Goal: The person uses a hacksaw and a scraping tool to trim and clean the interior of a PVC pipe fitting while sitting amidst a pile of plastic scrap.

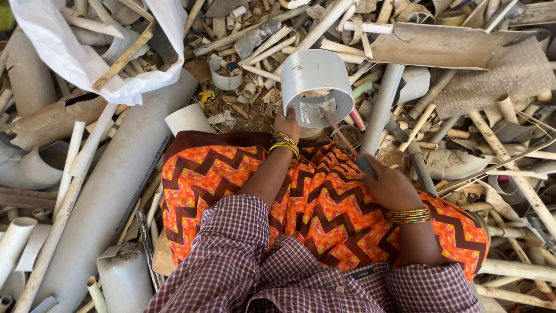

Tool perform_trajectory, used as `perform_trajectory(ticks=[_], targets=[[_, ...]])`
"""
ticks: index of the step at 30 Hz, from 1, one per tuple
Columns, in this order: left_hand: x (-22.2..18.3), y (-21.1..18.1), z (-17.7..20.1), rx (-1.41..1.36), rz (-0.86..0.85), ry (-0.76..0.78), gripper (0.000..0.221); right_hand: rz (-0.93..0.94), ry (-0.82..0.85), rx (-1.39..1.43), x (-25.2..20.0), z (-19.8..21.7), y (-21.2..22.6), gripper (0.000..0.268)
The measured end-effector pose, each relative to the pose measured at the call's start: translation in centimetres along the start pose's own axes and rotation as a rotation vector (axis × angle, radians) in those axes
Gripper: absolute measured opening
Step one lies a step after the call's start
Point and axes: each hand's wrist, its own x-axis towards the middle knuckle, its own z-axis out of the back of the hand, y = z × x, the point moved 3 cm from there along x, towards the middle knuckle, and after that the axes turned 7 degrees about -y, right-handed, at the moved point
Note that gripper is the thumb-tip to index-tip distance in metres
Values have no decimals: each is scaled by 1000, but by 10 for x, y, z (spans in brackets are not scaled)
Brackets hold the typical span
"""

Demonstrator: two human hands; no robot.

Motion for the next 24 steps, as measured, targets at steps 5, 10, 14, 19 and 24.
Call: perform_trajectory(ticks=[5, 10, 14, 19, 24], targets=[[-8, -3, -1, 53, 58, 19, 41, -14, -36, -6, -4, 7, 14, 54], [-14, -16, 0, 163, -1, 28, 43, 27, 64, 150, -8, 12, 26, 50], [-14, -25, -2, 310, -106, 52, 41, 116, -91, 63, -5, 9, 23, 48], [-19, -25, 1, 324, -47, 47, 43, 63, -68, 17, 2, 3, 12, 60], [-7, -25, 3, 218, 67, -86, 40, -118, 197, 424, -4, 9, -1, 54]])
